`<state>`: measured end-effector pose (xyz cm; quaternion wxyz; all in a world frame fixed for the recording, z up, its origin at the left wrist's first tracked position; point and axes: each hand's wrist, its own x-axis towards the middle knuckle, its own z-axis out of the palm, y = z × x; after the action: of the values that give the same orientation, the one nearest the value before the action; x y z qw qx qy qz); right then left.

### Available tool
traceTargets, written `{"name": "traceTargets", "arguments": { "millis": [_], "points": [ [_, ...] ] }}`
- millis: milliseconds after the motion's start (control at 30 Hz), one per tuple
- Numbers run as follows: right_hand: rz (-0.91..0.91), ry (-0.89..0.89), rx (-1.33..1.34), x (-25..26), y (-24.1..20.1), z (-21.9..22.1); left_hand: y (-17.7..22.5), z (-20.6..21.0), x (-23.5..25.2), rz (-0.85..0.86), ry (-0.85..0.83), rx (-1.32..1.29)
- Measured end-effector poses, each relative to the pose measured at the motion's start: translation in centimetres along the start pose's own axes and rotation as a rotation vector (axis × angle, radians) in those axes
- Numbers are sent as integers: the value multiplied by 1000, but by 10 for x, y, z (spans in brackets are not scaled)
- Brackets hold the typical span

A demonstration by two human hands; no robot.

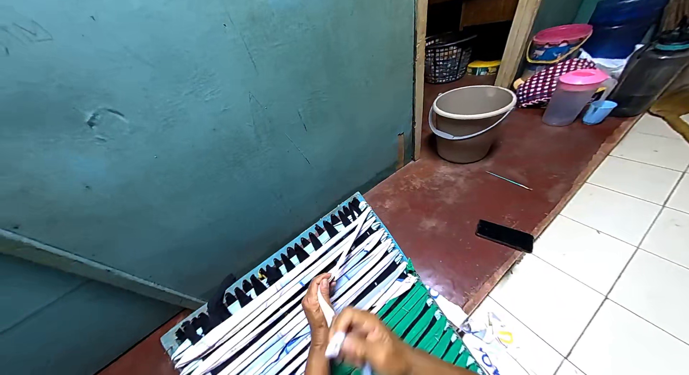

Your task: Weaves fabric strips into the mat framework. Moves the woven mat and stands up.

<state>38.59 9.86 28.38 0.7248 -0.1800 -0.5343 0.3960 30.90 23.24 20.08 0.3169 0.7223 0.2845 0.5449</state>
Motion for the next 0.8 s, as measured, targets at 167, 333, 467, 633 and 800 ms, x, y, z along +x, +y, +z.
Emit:
{"name": "traceTargets", "arguments": {
  "millis": [167, 333, 467, 633, 800],
  "points": [
    [51, 329, -702, 25, 14, -115, 0, -16, 10, 32, -68, 101],
    [91, 540, -1037, 52, 39, -183, 1, -1, 6, 265, -125, 301],
    [280, 481, -903, 70, 51, -207, -3, 10, -4, 416, -197, 388],
    [380, 407, -654, 78, 62, -228, -9, 16, -20, 456, -293, 448],
    [356, 292, -584, 78, 65, -245, -13, 16, -24, 534, -311, 643]
  ]
}}
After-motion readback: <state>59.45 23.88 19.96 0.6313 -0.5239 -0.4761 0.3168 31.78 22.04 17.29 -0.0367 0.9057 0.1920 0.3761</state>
